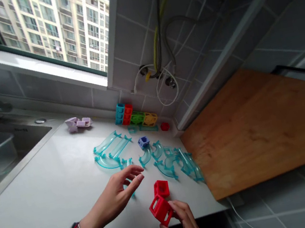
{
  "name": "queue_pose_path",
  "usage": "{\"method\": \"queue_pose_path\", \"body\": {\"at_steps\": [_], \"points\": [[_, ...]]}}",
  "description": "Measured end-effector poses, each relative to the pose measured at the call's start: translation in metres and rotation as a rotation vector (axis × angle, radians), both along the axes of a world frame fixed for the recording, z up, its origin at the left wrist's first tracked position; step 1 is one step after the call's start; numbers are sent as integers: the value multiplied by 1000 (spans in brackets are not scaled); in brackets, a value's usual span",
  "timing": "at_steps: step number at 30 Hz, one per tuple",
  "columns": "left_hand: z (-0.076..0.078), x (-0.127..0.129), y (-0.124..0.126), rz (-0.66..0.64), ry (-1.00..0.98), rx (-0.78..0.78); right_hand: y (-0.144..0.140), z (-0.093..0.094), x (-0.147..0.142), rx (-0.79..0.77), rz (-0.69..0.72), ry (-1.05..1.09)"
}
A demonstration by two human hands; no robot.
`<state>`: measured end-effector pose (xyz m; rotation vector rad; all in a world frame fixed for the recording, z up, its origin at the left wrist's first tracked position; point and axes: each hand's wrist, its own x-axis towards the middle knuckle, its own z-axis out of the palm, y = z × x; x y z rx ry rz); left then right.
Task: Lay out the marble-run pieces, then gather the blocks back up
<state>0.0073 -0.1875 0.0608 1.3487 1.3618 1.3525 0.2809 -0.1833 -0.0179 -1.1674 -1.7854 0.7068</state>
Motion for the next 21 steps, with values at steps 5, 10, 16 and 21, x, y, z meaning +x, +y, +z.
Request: {"method": "queue_pose_path", "body": {"at_steps": [5, 10, 16, 21], "points": [[-6, 52, -13, -137, 115, -43, -18, -5, 15, -26, 39, 66], [-30, 86, -35, 24, 164, -77, 4, 6, 38, 18, 43, 89], [-38, 95, -43, 93, 247, -166, 46, 3, 64, -225, -19, 388], [-33, 101, -23, 95, 418, -137, 70, -3, 68, -470, -9, 677]]}}
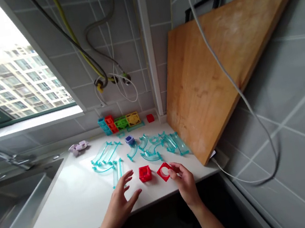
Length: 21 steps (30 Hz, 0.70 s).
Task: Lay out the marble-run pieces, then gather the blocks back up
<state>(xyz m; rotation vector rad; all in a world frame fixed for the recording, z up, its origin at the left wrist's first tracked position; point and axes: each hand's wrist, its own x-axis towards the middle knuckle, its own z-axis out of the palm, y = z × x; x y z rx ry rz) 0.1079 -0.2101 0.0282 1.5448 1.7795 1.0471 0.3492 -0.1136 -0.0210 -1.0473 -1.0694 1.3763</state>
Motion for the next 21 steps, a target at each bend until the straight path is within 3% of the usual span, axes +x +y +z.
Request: {"method": "queue_pose_path", "body": {"at_steps": [3, 12, 16, 21], "points": [[-2, 7, 17, -15, 62, -7, 10, -4, -2, -39, 14, 80], [-31, 23, 55, 75, -88, -43, 27, -6, -5, -103, 111, 294], [-21, 29, 56, 65, -234, -47, 37, 7, -16, -51, 171, 356], [11, 30, 59, 28, -395, -64, 62, 46, -46, 101, 299, 394]]}}
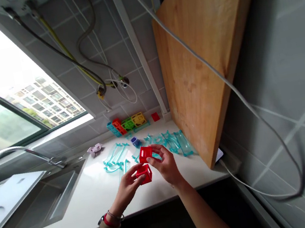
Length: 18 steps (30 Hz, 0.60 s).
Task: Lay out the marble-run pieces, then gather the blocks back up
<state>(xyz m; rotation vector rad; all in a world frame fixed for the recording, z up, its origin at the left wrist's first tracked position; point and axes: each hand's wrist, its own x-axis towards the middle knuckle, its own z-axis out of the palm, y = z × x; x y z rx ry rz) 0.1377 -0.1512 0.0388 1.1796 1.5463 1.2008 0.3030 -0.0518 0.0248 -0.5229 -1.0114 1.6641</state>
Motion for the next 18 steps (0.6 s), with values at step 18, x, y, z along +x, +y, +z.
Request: {"method": "queue_pose_path", "body": {"at_steps": [18], "points": [[53, -24, 90, -165, -92, 157, 35, 25, -22, 209, -193, -123]]}}
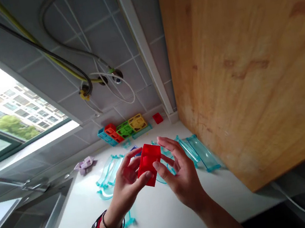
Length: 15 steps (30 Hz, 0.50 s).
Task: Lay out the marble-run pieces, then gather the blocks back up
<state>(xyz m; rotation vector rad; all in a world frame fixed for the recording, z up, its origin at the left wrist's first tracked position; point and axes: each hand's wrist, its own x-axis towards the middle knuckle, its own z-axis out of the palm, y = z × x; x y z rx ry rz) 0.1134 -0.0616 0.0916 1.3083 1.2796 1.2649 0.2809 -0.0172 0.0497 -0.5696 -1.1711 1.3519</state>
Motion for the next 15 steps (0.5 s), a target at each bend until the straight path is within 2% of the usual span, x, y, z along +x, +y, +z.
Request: {"method": "queue_pose_path", "body": {"at_steps": [4, 8, 12, 15], "points": [[17, -1, 16, -44, 250, 143, 6, 2, 6, -133, 54, 50], [29, -7, 14, -76, 464, 204, 9, 1, 13, -144, 103, 58], [31, -14, 9, -58, 668, 265, 7, -9, 7, -162, 155, 90], [29, -18, 9, -38, 717, 270, 4, -19, -2, -215, 164, 135]]}}
